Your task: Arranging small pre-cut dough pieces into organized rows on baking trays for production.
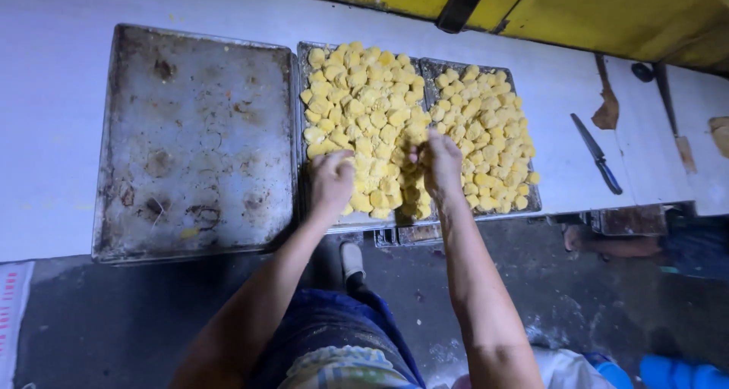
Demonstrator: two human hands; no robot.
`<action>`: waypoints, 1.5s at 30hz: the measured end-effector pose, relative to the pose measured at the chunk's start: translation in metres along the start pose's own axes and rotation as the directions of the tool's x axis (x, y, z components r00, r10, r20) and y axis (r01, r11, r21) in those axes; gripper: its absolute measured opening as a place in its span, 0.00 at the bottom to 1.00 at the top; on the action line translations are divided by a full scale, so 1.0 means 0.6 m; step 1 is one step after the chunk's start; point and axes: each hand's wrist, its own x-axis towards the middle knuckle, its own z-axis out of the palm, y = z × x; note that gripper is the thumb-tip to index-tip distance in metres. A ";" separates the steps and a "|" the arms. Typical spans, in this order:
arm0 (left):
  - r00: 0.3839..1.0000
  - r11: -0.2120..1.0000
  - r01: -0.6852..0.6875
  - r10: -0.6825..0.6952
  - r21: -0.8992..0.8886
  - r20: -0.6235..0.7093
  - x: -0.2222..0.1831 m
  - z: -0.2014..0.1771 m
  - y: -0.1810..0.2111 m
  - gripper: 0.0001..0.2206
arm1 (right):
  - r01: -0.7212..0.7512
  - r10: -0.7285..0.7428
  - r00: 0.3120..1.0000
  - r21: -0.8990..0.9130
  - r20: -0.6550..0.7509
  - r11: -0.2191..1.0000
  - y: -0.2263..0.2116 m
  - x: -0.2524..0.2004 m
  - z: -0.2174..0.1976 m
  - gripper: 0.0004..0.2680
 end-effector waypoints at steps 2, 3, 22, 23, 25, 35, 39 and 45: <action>0.995 0.994 0.090 -0.092 -0.067 -0.027 0.055 -0.003 0.002 0.13 | 0.181 -0.151 0.982 -0.336 0.112 0.924 0.028 0.090 0.001 0.06; 0.982 0.972 0.177 -0.185 -0.152 -0.040 0.081 -0.006 0.005 0.13 | 0.371 -0.260 0.928 -0.613 0.265 0.698 0.039 0.135 0.005 0.05; 0.947 0.988 0.129 -0.147 -0.082 -0.285 0.230 0.023 0.010 0.24 | 0.380 0.048 0.872 -0.735 0.487 0.561 0.014 0.292 0.045 0.17; 0.932 0.977 0.159 -0.197 -0.145 -0.304 0.243 -0.015 -0.035 0.21 | 0.441 0.071 0.859 -0.802 0.508 0.402 0.022 0.291 0.059 0.17; 0.916 0.958 0.177 -0.244 -0.225 -0.318 0.267 -0.093 -0.097 0.18 | 0.502 0.085 0.845 -0.838 0.527 0.213 0.027 0.286 0.069 0.17; 0.944 0.981 0.097 -0.145 -0.170 -0.298 0.417 -0.428 -0.258 0.19 | 0.393 -0.259 0.907 -0.887 0.332 0.242 0.001 0.147 0.206 0.12; 0.973 0.977 0.168 -0.142 0.132 -0.183 0.488 -0.424 -0.221 0.18 | 0.510 -0.200 0.848 -0.653 0.490 0.560 0.004 -0.022 0.445 0.15; 0.986 0.952 0.163 -0.150 0.257 -0.070 0.545 -0.399 -0.186 0.11 | 0.410 -0.144 0.868 -0.523 0.475 0.748 0.250 0.085 0.616 0.11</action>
